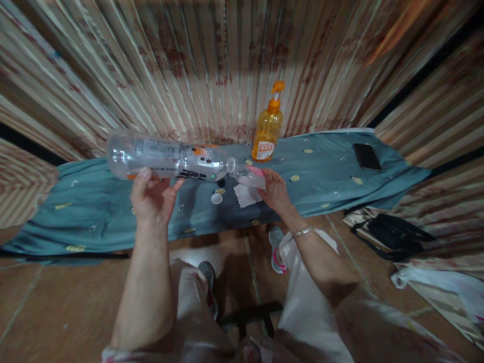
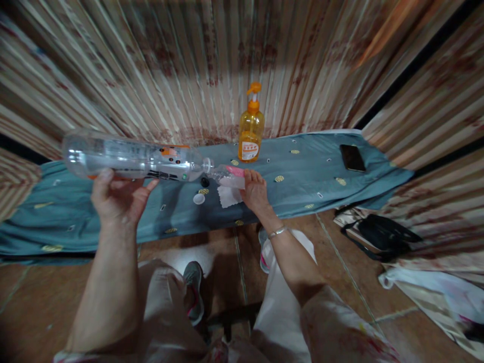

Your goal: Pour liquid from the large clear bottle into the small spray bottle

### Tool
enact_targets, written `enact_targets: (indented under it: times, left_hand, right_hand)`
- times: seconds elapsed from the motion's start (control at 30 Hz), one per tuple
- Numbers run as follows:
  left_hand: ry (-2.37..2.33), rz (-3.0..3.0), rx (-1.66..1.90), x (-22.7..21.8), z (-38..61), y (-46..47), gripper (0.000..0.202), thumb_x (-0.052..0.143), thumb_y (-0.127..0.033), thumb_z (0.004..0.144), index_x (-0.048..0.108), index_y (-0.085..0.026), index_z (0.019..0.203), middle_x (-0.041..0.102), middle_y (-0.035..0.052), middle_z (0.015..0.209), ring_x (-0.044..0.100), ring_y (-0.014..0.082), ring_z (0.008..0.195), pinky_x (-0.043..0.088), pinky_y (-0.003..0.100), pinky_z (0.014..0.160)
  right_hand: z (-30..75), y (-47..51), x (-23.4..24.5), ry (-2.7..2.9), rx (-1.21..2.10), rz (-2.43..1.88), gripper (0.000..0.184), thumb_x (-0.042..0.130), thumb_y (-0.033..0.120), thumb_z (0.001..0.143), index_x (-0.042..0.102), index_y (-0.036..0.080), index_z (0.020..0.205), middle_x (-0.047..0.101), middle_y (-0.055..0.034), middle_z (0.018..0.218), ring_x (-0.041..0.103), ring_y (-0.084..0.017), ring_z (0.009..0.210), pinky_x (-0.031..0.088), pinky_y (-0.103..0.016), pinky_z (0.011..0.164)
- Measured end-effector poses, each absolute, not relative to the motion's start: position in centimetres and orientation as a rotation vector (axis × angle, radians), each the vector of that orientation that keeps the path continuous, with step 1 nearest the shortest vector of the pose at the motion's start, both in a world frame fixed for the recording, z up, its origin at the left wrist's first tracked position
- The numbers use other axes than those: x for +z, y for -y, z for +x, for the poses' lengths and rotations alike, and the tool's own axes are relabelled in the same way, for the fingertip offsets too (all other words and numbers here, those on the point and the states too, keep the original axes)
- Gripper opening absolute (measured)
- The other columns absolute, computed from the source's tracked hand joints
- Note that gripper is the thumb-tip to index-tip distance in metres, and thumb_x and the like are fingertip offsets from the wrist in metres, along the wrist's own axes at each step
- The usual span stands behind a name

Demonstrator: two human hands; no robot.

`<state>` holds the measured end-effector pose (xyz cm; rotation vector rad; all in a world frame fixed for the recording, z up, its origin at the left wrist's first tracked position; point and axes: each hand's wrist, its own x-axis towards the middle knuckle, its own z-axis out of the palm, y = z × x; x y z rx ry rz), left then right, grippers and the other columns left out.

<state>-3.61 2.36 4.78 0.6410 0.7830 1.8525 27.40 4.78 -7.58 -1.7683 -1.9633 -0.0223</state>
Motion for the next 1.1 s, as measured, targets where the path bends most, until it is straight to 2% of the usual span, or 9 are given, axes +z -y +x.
enact_targets:
  times: [0.17, 0.4, 0.57, 0.7, 0.97, 1.1]
  left_hand:
    - [-0.783, 0.680, 1.856, 4.65, -3.66, -2.41, 0.037, 0.094, -0.037, 0.056, 0.071, -0.022, 0.080, 0.075, -0.0018, 0.078, 0.074, 0.0195, 0.082, 0.068, 0.039, 0.083]
    - [-0.782, 0.655, 1.839, 4.71, -3.62, -2.35, 0.040, 0.096, -0.038, 0.054, 0.072, -0.022, 0.081, 0.078, -0.0012, 0.085, 0.075, 0.0194, 0.084, 0.068, 0.039, 0.083]
    - [-0.802, 0.619, 1.855, 4.87, -3.47, -2.28, 0.042, 0.097, -0.037, 0.049, 0.071, -0.022, 0.078, 0.075, -0.0028, 0.079, 0.073, 0.0192, 0.083, 0.068, 0.040, 0.084]
    - [-0.799, 0.633, 1.857, 4.92, -3.43, -2.24, 0.038, 0.096, -0.036, 0.052, 0.073, -0.022, 0.079, 0.077, -0.0013, 0.083, 0.075, 0.0203, 0.087, 0.068, 0.041, 0.086]
    - [-0.819, 0.587, 1.851, 5.35, -3.12, -2.10, 0.045, 0.100, -0.037, 0.044, 0.076, -0.022, 0.078, 0.078, -0.0019, 0.081, 0.074, 0.0187, 0.084, 0.068, 0.033, 0.074]
    - [-0.815, 0.599, 1.848, 5.33, -3.15, -2.07, 0.043, 0.100, -0.038, 0.044, 0.075, -0.023, 0.076, 0.078, -0.0027, 0.079, 0.074, 0.0186, 0.081, 0.068, 0.032, 0.069]
  right_hand:
    - [27.33, -4.76, -7.51, 1.965, -0.006, -1.793, 0.066, 0.067, 0.013, 0.091, 0.053, 0.009, 0.155, 0.067, -0.0254, 0.150, 0.061, -0.038, 0.141, 0.053, -0.051, 0.116]
    - [27.60, -4.91, -7.77, 1.998, -0.009, -1.780, 0.067, 0.069, 0.017, 0.095, 0.050, 0.011, 0.159, 0.065, -0.0266, 0.153, 0.061, -0.039, 0.142, 0.051, -0.055, 0.119]
    - [27.52, -4.84, -7.79, 1.983, -0.012, -1.780, 0.066, 0.068, 0.015, 0.095, 0.051, 0.010, 0.158, 0.065, -0.0268, 0.154, 0.060, -0.038, 0.143, 0.051, -0.054, 0.119]
    - [27.49, -4.82, -7.81, 1.975, -0.015, -1.771, 0.064, 0.068, 0.015, 0.093, 0.052, 0.010, 0.156, 0.067, -0.0264, 0.150, 0.061, -0.038, 0.141, 0.052, -0.054, 0.118]
    - [27.37, -4.80, -7.62, 1.966, -0.015, -1.769, 0.063, 0.066, 0.013, 0.093, 0.054, 0.007, 0.155, 0.068, -0.0270, 0.150, 0.063, -0.039, 0.139, 0.054, -0.054, 0.116]
    - [27.28, -4.68, -7.29, 1.977, -0.005, -1.791, 0.065, 0.068, 0.012, 0.092, 0.053, 0.006, 0.155, 0.066, -0.0267, 0.151, 0.062, -0.038, 0.141, 0.053, -0.052, 0.118]
